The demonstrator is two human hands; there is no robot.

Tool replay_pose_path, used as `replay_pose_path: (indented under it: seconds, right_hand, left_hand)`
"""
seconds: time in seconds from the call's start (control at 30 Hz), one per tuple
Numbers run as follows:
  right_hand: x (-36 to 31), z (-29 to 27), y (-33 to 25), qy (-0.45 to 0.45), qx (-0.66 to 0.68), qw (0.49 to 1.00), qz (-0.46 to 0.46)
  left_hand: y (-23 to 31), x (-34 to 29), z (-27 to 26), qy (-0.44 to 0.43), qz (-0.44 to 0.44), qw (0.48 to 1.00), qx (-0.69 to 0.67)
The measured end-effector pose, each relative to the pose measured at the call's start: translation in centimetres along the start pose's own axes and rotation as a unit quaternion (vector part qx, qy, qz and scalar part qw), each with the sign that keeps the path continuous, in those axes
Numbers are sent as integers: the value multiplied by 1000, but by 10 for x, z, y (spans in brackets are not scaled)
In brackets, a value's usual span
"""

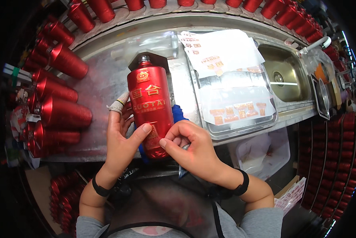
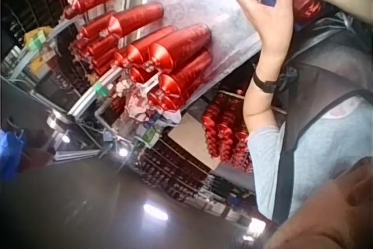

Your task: Applying gold adhesive labels to red metallic liquor bottles and wiping them clean on an assembly line.

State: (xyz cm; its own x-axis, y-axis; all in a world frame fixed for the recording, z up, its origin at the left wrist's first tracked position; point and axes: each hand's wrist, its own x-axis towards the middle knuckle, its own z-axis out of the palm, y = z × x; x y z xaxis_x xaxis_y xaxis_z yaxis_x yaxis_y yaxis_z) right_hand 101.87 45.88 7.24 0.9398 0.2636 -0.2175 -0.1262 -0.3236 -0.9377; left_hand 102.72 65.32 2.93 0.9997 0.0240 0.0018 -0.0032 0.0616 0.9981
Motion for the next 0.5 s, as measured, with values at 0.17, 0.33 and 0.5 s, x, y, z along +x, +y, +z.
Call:
replay_pose_path:
  seconds: [0.17, 0.33, 0.5]
  right_hand:
    - [3, -1, -1, -5, -6, 1000, 12]
    - [4, 1, -1, -7, 21, 999, 32]
    - [4, -4, 0, -16, 17, 999, 35]
  left_hand:
    - [-4, 4, 2, 17, -21, 1000, -10]
    - [-3, 8, 4, 12, -22, 1000, 2]
    - [-16, 2, -1, -3, -46, 997, -61]
